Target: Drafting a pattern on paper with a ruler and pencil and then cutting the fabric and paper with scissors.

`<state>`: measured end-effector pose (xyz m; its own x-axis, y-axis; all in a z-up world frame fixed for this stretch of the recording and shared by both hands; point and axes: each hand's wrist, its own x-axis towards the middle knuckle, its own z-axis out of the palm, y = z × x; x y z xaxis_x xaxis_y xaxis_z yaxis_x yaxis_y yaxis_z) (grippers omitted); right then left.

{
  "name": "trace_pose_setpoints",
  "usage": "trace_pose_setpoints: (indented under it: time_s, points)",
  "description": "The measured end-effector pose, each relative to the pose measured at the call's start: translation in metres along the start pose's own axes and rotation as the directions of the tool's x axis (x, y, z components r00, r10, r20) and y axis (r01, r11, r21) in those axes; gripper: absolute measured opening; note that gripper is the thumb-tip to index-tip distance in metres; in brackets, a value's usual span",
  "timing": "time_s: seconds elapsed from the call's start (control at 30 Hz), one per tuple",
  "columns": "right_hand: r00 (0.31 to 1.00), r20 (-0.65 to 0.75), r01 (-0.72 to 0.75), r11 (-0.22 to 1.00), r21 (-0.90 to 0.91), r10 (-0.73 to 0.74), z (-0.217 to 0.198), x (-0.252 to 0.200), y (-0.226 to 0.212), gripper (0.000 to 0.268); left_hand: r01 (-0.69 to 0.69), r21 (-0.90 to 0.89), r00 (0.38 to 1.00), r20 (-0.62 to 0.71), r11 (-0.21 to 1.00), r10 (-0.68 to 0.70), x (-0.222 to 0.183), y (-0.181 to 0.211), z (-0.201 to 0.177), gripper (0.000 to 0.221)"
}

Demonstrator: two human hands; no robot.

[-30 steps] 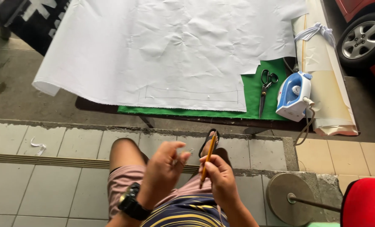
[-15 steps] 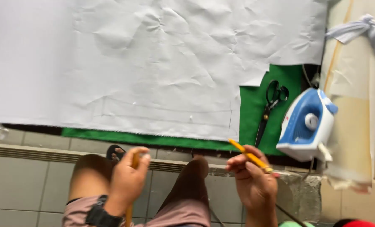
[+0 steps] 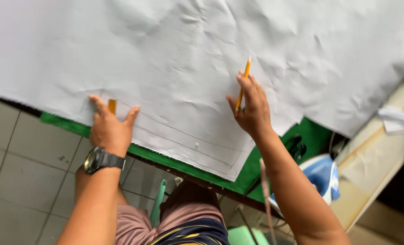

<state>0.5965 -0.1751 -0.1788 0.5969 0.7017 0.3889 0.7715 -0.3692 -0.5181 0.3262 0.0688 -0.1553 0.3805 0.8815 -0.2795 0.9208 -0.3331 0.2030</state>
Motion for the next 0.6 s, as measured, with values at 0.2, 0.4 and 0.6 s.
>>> trace_pose_setpoints:
  time_s: [0.2, 0.4, 0.6]
  points:
    - [0.942, 0.303, 0.204, 0.961, -0.188, -0.141, 0.015, -0.015, -0.007, 0.073, 0.086, -0.037, 0.994, 0.077, 0.996, -0.083, 0.006, 0.003, -0.012, 0.113]
    - [0.943, 0.298, 0.230, 0.937, -0.264, -0.148, 0.021, -0.028, 0.009, 0.073, 0.113, -0.147, 0.985, 0.147, 0.983, -0.091, 0.006, 0.003, -0.017, 0.100]
    - [0.940, 0.297, 0.240, 0.945, -0.223, -0.168, 0.032, -0.026, 0.015, 0.074, 0.433, -0.859, 0.859, 0.300, 0.275, -0.416, -0.004, 0.048, -0.040, 0.053]
